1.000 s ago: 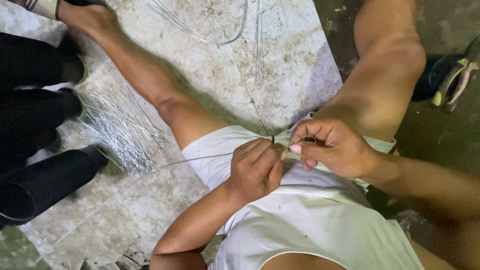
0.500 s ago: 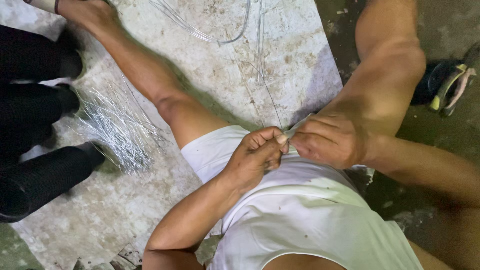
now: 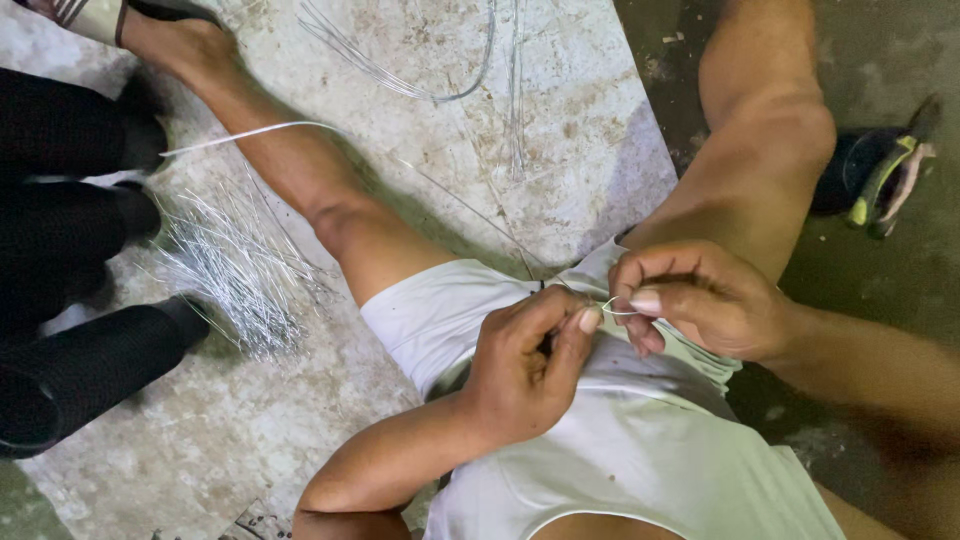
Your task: The person sits on the floor and repeatedly twists thin metal wires into loops using pliers. They pick up wires, bend them into loops, and tighten the loops with pliers, then place the finished pieces aside.
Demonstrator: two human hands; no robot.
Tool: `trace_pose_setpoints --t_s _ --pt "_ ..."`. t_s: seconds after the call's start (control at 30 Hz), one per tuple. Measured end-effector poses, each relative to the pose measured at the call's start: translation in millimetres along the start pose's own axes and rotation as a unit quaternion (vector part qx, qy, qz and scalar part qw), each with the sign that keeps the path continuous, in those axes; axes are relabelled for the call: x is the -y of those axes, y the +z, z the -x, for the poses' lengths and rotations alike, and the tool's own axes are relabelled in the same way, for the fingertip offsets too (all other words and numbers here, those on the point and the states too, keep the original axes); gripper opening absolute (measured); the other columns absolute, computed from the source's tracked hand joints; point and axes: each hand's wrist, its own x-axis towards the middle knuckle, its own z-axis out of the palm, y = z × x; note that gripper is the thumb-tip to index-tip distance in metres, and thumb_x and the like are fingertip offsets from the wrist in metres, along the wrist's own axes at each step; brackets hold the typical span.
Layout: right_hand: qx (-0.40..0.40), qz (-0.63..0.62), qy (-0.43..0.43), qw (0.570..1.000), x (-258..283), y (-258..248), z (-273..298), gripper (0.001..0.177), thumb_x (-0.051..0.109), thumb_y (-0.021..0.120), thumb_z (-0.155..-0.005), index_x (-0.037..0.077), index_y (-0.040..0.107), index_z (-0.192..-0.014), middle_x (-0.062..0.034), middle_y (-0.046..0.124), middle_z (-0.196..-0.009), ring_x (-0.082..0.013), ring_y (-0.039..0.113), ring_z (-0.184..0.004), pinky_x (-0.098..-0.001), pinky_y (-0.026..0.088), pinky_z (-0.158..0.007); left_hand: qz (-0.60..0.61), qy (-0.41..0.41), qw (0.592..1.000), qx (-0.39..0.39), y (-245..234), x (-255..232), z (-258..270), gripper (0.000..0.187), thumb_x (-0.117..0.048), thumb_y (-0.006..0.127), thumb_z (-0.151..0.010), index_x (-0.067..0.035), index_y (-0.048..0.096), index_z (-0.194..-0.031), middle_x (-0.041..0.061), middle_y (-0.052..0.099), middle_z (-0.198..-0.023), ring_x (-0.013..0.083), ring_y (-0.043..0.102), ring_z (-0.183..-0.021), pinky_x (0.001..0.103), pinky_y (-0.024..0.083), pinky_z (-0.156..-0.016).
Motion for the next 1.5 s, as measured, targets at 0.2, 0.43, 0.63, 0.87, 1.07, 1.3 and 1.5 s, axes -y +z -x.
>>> trace_pose_setpoints --t_s 0.2,0.43,0.63,0.87,1.07,1.3,1.5 --pt "-0.021 -0.055 0.079 0.995 -0.9 5.9 22.9 0.015 0.006 0.061 -0.1 -0.008 0.064 -0.095 -0.0078 0.061 -0.076 -0.0143 0.059 -0.063 -0.0333 0.054 -0.06 -0.204 0.234 0.951 0.009 2.2 -8.7 1.3 0.013 0.002 0.07 -0.094 -0.001 0.063 -0.104 0.009 0.057 -0.088 0.0256 0.057 -0.073 0.038 0.047 -0.065" --pt "-0.068 0.074 0.068 0.993 -8.5 8.6 17.3 0.009 0.004 0.064 -0.097 -0.004 0.068 -0.097 -0.0066 0.064 -0.074 -0.0115 0.06 -0.063 -0.0281 0.052 -0.059 -0.278 0.31 0.909 0.003 -2.4 13.1 -11.7 0.022 -0.002 0.075 -0.082 -0.001 0.066 -0.102 0.006 0.051 -0.08 0.0223 0.051 -0.07 0.037 0.041 -0.062" --pt "-0.1 0.134 -0.021 0.986 -16.7 12.1 6.2 0.008 -0.001 0.064 -0.096 -0.003 0.067 -0.104 -0.0048 0.066 -0.084 -0.0081 0.061 -0.073 -0.0256 0.051 -0.065 -0.195 0.227 0.954 -0.017 1.3 18.1 -13.1 0.006 0.001 0.064 -0.093 -0.003 0.062 -0.097 0.008 0.056 -0.081 0.0249 0.055 -0.071 0.037 0.044 -0.066" --pt "-0.111 0.341 -0.197 0.913 -6.2 17.5 -7.3 0.013 -0.002 0.069 -0.093 -0.002 0.068 -0.105 -0.0042 0.068 -0.092 -0.0087 0.061 -0.081 -0.0249 0.052 -0.072 0.077 -0.063 0.995 0.006 8.1 34.5 -6.1 0.019 -0.014 0.057 -0.109 -0.002 0.063 -0.096 -0.003 0.052 -0.073 0.0048 0.042 -0.067 0.026 0.037 -0.058" --pt "-0.123 0.48 -0.242 0.834 2.8 13.7 -14.1 0.012 0.0 0.072 -0.088 -0.002 0.068 -0.099 -0.0061 0.068 -0.083 -0.0095 0.063 -0.07 -0.0263 0.05 -0.063 0.307 -0.159 0.937 0.052 10.2 64.1 -17.2 0.021 -0.017 0.054 -0.111 -0.005 0.062 -0.097 -0.008 0.045 -0.069 0.0009 0.033 -0.061 0.021 0.027 -0.054" --pt "-0.239 0.177 -0.136 0.945 -17.4 -11.6 -25.6 0.002 -0.002 0.065 -0.098 -0.002 0.067 -0.099 -0.0066 0.068 -0.084 -0.0097 0.064 -0.074 -0.0245 0.053 -0.068 0.061 -0.03 0.996 -0.06 13.5 52.5 -30.5 0.019 -0.017 0.054 -0.112 -0.003 0.063 -0.104 -0.003 0.051 -0.073 0.0052 0.044 -0.066 0.024 0.04 -0.06" --pt "-0.26 0.167 -0.208 0.928 -23.8 -30.2 -30.0 0.012 0.002 0.058 -0.107 -0.003 0.062 -0.096 -0.0058 0.064 -0.082 -0.0101 0.063 -0.073 -0.0275 0.057 -0.074 -0.175 0.127 0.963 -0.161 10.7 36.4 -43.0 0.04 -0.013 0.07 -0.094 0.008 0.052 -0.123 0.015 0.062 -0.097 0.0198 0.065 -0.078 0.03 0.054 -0.068"
